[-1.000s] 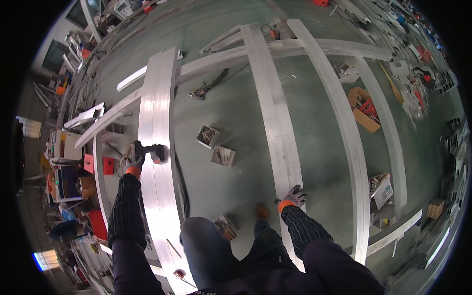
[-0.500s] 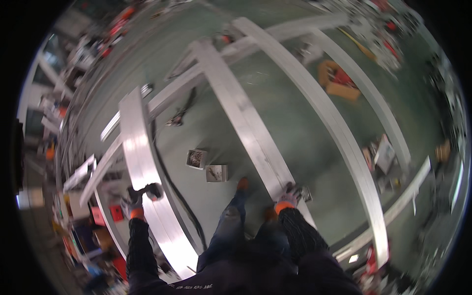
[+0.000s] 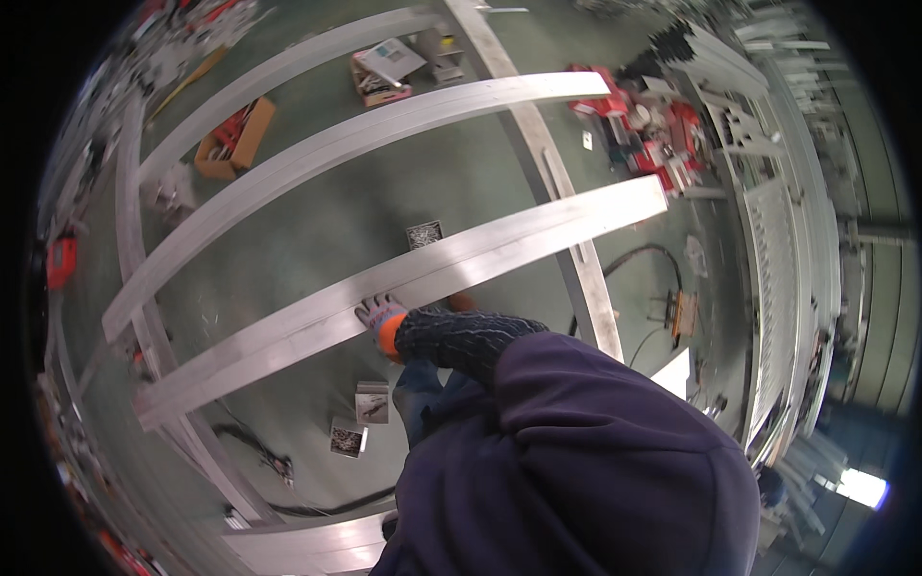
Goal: The person uses a rubber mallet to tap and align aluminum slats on a large metal frame, then moves to a workbench and uses a drill to fasten metal beams together. The person wears gloves and works alongside other workers in a workshop.
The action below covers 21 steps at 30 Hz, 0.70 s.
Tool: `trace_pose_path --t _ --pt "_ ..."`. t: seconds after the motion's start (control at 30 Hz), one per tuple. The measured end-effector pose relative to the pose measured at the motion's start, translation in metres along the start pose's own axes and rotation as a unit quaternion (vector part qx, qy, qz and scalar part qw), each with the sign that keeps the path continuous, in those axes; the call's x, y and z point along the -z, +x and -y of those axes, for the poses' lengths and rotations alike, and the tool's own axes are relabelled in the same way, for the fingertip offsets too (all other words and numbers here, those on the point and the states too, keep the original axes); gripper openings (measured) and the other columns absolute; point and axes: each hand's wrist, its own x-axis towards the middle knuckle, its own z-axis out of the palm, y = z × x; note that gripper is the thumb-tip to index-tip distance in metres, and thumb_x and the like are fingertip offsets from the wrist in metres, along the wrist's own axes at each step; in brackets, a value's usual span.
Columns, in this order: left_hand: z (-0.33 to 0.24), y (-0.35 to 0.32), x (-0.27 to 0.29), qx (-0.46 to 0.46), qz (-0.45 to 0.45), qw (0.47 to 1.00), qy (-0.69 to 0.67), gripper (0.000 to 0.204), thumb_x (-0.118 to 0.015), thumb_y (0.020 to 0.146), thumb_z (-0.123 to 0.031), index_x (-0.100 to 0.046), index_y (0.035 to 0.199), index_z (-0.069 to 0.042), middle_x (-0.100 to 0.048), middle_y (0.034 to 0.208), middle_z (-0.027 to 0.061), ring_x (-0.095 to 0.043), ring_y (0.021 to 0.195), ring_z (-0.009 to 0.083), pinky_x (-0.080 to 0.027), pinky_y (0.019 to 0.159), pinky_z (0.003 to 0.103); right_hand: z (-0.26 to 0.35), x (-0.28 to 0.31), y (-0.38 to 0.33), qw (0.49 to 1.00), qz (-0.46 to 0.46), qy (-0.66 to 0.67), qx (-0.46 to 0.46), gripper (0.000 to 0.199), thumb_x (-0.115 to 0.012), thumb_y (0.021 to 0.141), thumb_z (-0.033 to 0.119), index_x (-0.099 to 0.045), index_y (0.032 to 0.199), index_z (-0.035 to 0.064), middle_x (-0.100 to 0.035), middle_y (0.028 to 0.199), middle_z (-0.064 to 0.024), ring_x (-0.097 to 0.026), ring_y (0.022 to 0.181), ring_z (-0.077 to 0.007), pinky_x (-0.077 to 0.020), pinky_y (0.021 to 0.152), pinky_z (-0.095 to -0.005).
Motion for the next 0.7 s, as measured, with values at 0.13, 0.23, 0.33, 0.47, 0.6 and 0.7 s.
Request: trace_pose_path --t 0.13,0.23,0.33,0.47,0.6,0.7 --pt "-0.020 0.024 0.035 -0.075 0.016 0.994 0.081 0.050 -0.075 0.083 -0.014 -0.055 0.127 0.000 -0.066 0.120 0.0171 -0.063 0.109 0.0279 -0.052 0.098 0.047 0.004 -0.008 -0.069 0.996 0.017 0.087 -0.001 0.078 -0.078 0.079 0.035 -0.048 0.148 0.0138 -0.056 0.141 -0.0122 -0.054 0.132 -0.0333 -0.0424 0.109 -0.0457" --pt "-0.042 0.034 0.076 -0.158 -0.006 0.978 0.138 0.056 -0.078 0.080 -0.016 -0.055 0.129 -0.001 -0.066 0.122 0.0177 -0.064 0.111 0.0291 -0.052 0.099 0.047 -0.009 0.001 -0.093 0.988 0.067 0.142 -0.008 0.074 -0.076 0.083 0.038 -0.049 0.148 0.0139 -0.058 0.139 -0.0130 -0.054 0.131 -0.0338 -0.0428 0.109 -0.0457" --pt "-0.121 0.025 0.112 -0.260 -0.018 0.954 0.148 0.062 -0.081 0.078 -0.017 -0.054 0.132 -0.002 -0.067 0.123 0.0183 -0.065 0.113 0.0303 -0.051 0.099 0.046 -0.030 0.025 -0.122 0.978 0.065 0.197 0.026 0.079 -0.075 0.084 0.044 -0.046 0.150 0.0134 -0.058 0.139 -0.0150 -0.054 0.132 -0.0353 -0.0427 0.111 -0.0458" --pt "-0.309 -0.054 0.080 -0.350 0.028 0.931 0.100 0.076 -0.083 0.074 -0.012 -0.050 0.141 -0.003 -0.064 0.132 0.0189 -0.064 0.119 0.0336 -0.050 0.103 0.042 -0.054 0.056 -0.148 0.961 0.008 0.262 0.084 0.087 -0.078 0.079 0.045 -0.045 0.150 0.0083 -0.058 0.137 -0.0208 -0.055 0.130 -0.0386 -0.0442 0.109 -0.0482" --pt "-0.421 -0.134 0.024 -0.415 0.235 0.871 -0.122 0.073 -0.080 0.078 -0.004 -0.048 0.143 -0.003 -0.063 0.135 0.0147 -0.063 0.122 0.0248 -0.050 0.104 0.038 -0.109 0.106 -0.204 0.951 -0.057 0.283 0.108 0.097 -0.081 0.075 0.044 -0.039 0.152 0.0016 -0.054 0.142 -0.0229 -0.052 0.131 -0.0406 -0.0400 0.112 -0.0508" --pt "-0.491 -0.208 -0.021 -0.498 0.285 0.816 -0.070 0.072 -0.082 0.078 -0.013 -0.049 0.142 -0.004 -0.061 0.135 0.0167 -0.062 0.123 0.0297 -0.050 0.105 0.040 -0.167 0.099 -0.246 0.942 -0.166 0.268 0.116 0.105 -0.084 0.072 0.043 -0.034 0.154 -0.0002 -0.048 0.147 -0.0250 -0.046 0.136 -0.0415 -0.0339 0.117 -0.0532"
